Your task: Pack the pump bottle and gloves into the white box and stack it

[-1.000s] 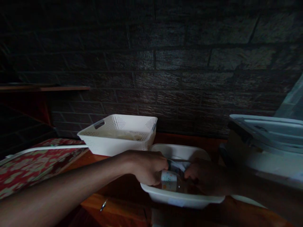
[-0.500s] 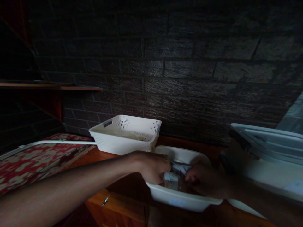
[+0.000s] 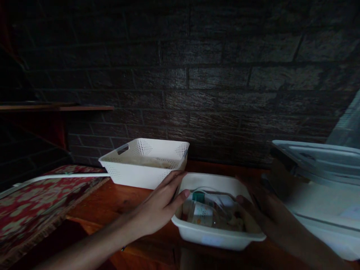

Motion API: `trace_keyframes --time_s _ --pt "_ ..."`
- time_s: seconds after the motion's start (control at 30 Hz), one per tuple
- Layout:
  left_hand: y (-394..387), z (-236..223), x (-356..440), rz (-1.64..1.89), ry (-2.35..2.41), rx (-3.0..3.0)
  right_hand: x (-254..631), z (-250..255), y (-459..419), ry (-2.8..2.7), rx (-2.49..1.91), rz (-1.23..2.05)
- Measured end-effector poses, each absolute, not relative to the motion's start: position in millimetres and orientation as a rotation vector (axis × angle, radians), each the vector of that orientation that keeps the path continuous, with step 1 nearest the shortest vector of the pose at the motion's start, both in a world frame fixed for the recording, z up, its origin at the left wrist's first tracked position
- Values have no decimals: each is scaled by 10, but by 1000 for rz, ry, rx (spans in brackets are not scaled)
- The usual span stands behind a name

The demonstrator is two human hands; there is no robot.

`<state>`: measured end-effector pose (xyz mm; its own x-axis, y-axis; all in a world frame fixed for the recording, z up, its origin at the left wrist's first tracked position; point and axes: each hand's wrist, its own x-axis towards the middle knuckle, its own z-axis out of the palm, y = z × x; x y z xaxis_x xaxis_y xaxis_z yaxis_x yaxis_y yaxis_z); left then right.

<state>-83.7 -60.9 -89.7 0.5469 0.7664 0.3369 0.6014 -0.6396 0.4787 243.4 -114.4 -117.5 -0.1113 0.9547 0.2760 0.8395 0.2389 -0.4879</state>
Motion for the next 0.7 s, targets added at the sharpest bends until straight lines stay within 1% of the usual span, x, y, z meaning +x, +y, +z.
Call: trace_keyframes --time_s 0.1,0.27,0.4,0.53,0.7 --pt "-582 -1108 -813 715 1209 2426 2405 -1289 -1148 -1946 -1692 322" --pt "-596 -1314 -798 582 1314 2367 2371 -1363 -1218 -1976 -1717 208" --pt "-671 -1362 -846 549 1376 2358 2461 -1483 -1292 -2064 -1688 158" --pt "-745 -1354 -906 597 1363 2410 2600 -1643 -1328 -2119 -1679 83" --pt "-672 -1376 -933 598 1340 2426 2617 -1636 -1265 -2141 -1609 -1"
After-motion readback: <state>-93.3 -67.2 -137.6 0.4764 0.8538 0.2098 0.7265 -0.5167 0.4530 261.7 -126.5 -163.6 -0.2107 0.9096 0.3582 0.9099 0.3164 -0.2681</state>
